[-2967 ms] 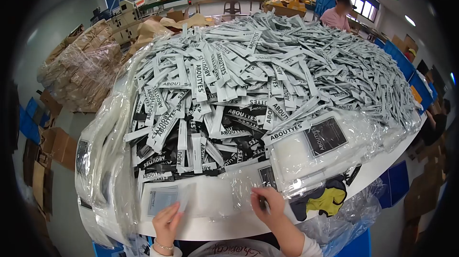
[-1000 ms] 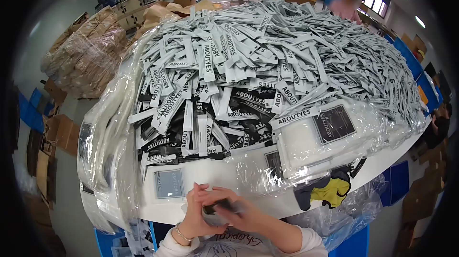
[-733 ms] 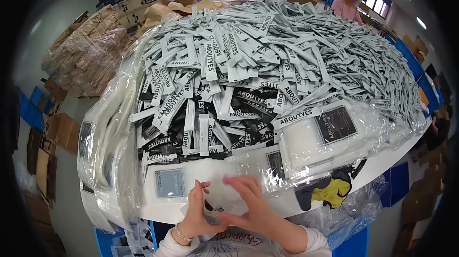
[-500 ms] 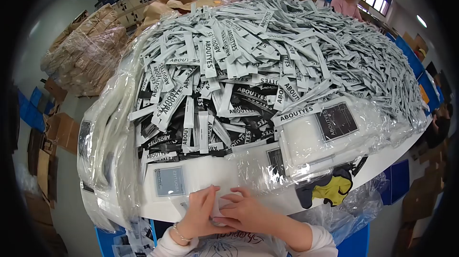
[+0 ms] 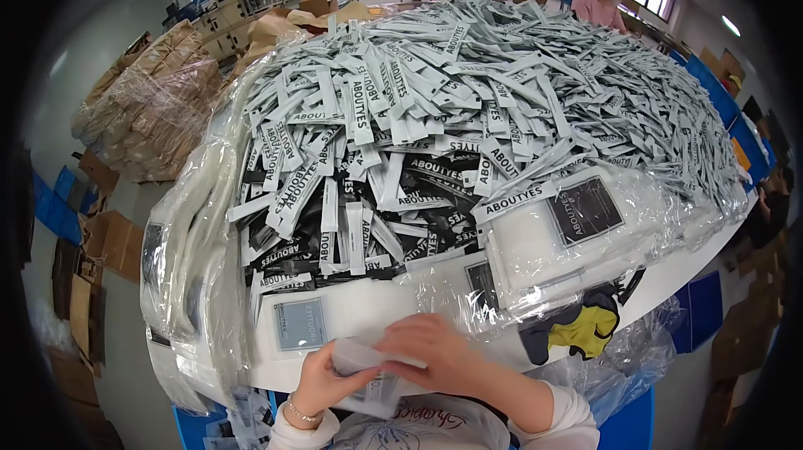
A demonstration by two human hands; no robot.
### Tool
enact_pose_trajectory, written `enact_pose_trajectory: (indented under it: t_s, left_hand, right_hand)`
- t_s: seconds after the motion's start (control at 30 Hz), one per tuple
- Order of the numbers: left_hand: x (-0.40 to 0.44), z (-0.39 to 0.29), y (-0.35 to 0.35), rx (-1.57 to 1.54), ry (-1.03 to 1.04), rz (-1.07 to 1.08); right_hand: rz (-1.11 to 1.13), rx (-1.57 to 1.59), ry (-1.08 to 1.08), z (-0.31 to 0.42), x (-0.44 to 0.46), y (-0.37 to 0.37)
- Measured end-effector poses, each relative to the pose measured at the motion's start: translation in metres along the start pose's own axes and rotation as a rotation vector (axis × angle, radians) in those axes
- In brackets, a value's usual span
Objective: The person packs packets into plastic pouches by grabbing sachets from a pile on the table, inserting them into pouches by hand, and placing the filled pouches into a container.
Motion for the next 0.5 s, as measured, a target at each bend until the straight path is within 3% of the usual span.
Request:
enact_pose_trajectory:
  t_s: [0.07,0.2,0.27,0.37,0.5]
  left_hand:
    - [0.001,-0.005,0.001,-0.161,-0.114,-0.043]
    - [-0.003,-0.004,0.006,-0.238,-0.148,-0.002]
    - [-0.009,0.001,0.007,-0.380,-0.099,-0.084]
    - [-0.017,-0.005,0.005,-0.266,-0.053,-0.242]
    - [-0.023,-0.001,0.002,-0.326,0.007,0.190]
  right_hand:
    - [-0.267,-0.008,0.177,0.004,0.002,-0.020]
    - [0.032,0.334,0.276,-0.009,-0.018,0.012]
    - [-0.009,0.444,0.232,-0.001,-0.017,0.011]
    - [-0.028,0.505,0.202,0.000,-0.020,0.020]
    - [0.026,0.399,0.209,-0.012,-0.026,0.030]
Point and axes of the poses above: each hand's wrist, its own x-axis towards the middle knuckle, its own y-axis out of the palm, z = x × y, the point moved 5 cm from there along x, towards the middle knuckle, and after that the axes turned 6 degrees about z, right-handed, at the moved point
